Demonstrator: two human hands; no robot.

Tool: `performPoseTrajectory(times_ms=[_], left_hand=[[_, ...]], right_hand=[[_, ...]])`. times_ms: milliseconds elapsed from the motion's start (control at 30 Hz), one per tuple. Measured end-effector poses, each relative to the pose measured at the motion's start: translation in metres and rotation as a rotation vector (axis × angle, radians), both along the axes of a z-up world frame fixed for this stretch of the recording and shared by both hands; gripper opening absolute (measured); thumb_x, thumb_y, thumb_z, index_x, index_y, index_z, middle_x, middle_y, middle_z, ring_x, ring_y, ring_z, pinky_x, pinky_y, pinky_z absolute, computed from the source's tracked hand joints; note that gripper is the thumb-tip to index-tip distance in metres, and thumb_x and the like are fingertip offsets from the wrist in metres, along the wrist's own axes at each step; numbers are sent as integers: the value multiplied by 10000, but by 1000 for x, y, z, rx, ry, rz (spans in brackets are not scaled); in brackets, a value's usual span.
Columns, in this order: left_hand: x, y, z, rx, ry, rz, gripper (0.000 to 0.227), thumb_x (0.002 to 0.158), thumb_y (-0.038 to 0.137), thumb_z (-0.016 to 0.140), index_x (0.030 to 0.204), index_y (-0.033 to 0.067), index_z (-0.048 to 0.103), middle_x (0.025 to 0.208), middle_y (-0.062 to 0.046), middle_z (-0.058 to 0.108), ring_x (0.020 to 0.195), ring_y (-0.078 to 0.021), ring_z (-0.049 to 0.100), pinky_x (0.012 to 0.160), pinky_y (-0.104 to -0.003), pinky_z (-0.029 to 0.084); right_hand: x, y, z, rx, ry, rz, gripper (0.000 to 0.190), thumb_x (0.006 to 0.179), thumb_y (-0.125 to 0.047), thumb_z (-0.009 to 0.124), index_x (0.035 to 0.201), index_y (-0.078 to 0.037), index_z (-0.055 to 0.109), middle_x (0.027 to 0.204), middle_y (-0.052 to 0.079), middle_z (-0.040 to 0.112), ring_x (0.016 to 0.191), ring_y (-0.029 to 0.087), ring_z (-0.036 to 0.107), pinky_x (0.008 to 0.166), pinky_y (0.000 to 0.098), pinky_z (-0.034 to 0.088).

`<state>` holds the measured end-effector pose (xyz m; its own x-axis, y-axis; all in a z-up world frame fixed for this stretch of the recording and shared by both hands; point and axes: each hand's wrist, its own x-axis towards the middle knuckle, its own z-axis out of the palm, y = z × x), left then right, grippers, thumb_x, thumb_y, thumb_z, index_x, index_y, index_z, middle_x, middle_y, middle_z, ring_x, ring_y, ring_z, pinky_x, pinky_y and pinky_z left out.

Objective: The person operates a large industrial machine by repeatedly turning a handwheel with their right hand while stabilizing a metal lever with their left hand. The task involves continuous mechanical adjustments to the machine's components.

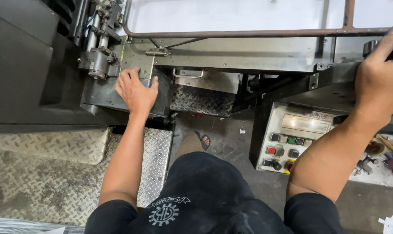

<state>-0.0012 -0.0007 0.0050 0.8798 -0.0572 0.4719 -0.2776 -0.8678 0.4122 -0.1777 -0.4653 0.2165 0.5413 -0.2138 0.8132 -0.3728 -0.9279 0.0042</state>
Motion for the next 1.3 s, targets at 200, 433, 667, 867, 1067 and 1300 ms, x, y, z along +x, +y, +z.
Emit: performPoseTrajectory(times_ms=[200, 433, 667, 867, 1067, 1300], left_hand=[[0, 0, 1, -7, 7, 4, 586, 817, 380, 881, 1223, 61, 605, 1224, -142, 546, 1218, -346, 500, 1088, -518, 323], [-1, -1, 3, -4, 3, -8, 579, 817, 372, 885, 1226, 60, 619, 1236, -139, 553, 1232, -346, 503, 1099, -517, 320], [3, 3, -11, 81, 22, -29, 616, 855, 453, 886, 1275, 82, 631, 1275, -171, 579, 1239, -391, 504, 985, -566, 360], [8, 12, -31, 100, -14, -55, 583, 875, 430, 878, 1271, 83, 628, 1326, -178, 572, 1303, -393, 492, 1043, -558, 351], [6, 16, -33, 60, 51, -32, 549, 870, 384, 875, 1244, 76, 616, 1312, -172, 538, 1362, -376, 465, 1155, -543, 312], [10, 17, -38, 94, 27, -25, 582, 843, 419, 894, 1225, 72, 625, 1293, -165, 549, 1343, -378, 487, 1150, -540, 323]], right_hand=[[-3, -8, -4, 94, 31, 51, 282, 1163, -153, 477, 1109, 17, 695, 998, 184, 738, 832, 383, 698, 693, 428, 538], [-6, -9, -3, 162, 22, -62, 182, 1085, -185, 575, 1007, -47, 665, 937, 135, 701, 806, 358, 677, 681, 445, 497], [-5, -4, 12, -130, 34, -133, 169, 1000, -154, 631, 853, -84, 586, 875, 112, 619, 825, 349, 606, 706, 475, 425], [0, 17, 25, -32, -7, -147, 171, 1002, -185, 652, 874, -80, 610, 865, 125, 605, 819, 357, 592, 713, 480, 417], [5, 28, 30, 11, -33, -98, 229, 1030, -201, 687, 868, -83, 576, 855, 80, 626, 828, 324, 601, 723, 457, 428], [4, 29, 33, 0, -48, -109, 160, 1012, -214, 681, 906, -104, 634, 839, 75, 623, 811, 307, 606, 725, 444, 443]])
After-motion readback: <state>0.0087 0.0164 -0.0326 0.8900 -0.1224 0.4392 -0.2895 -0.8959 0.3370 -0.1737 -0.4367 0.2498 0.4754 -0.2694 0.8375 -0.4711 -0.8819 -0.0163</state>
